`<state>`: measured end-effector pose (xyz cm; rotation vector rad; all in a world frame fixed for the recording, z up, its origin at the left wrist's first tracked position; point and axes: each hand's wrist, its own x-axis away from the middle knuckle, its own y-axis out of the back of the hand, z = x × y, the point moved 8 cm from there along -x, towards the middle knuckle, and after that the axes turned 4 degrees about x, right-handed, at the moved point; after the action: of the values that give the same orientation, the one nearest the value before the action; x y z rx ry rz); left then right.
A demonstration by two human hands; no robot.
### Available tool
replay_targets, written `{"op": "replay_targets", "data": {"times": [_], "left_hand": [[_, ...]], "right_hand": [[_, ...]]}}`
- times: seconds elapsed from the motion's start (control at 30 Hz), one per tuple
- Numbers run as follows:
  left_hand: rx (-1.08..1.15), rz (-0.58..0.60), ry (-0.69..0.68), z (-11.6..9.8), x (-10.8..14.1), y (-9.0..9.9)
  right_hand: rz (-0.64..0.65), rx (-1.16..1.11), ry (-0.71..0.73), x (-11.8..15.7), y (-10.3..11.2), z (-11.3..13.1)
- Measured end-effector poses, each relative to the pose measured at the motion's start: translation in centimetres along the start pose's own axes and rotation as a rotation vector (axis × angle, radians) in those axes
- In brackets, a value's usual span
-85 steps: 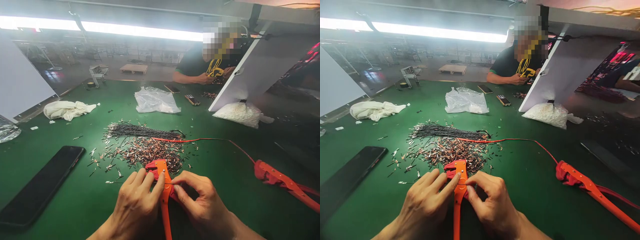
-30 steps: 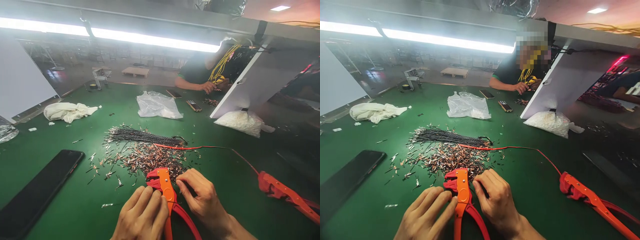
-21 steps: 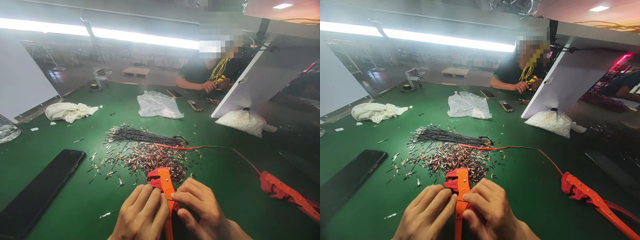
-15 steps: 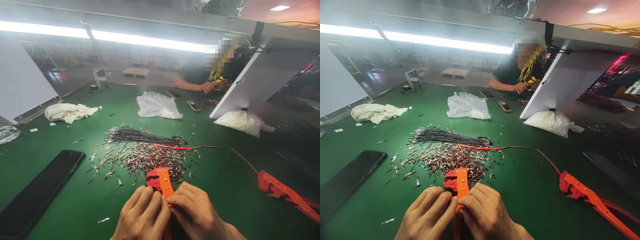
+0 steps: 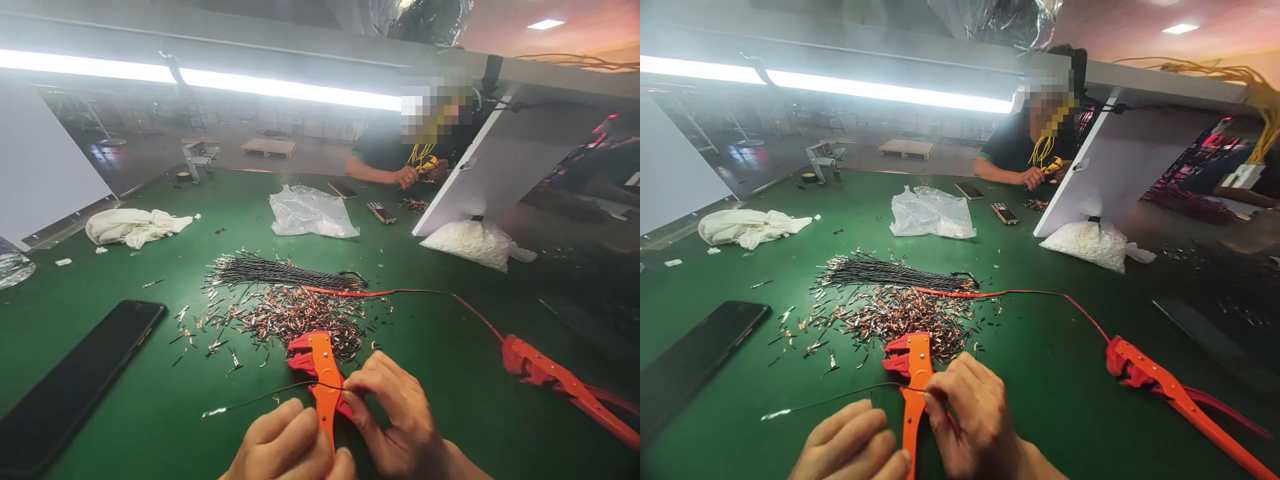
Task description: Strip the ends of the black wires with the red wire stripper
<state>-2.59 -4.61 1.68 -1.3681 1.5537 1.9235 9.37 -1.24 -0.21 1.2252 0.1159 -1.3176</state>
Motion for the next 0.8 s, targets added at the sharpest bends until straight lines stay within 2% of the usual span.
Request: {"op": "replay_targets", "data": {"times": [0.1,0.2,0.3,0.43,0.53,0.67,0.8], "left_hand": [[0.163,0.114,0.149,1.1,0.3,-1.3],[0.344,0.116,0.351,3.0,0.7,-1.9],[0.466,0.078,0.463,4.1,0.9,-2.1],[0.537,0.034,0.484,4.1,1.2,-2.3],[0.530,0.014,0.465,4.0,1.9,-2.2],[0.498,0.054,0.493,4.4,2.8,-2.1],[0.441,0.022,0.504,4.7,2.4,-1.6]], "right_hand": [[-0.036,-0.023,-0.009,0.2,0.3,-0.1],[-0.014,-0.041,0.001,0.3,-0.1,0.0],[0.014,-0.067,0.030,0.4,-0.7,0.2],[0.038,-0.063,0.055,0.5,-1.2,0.4],[0.044,-0.057,0.054,0.4,-1.2,0.4],[0.043,-0.068,0.054,0.2,-1.0,0.3],[0.089,-0.077,0.042,0.1,-1.3,0.0]]}}
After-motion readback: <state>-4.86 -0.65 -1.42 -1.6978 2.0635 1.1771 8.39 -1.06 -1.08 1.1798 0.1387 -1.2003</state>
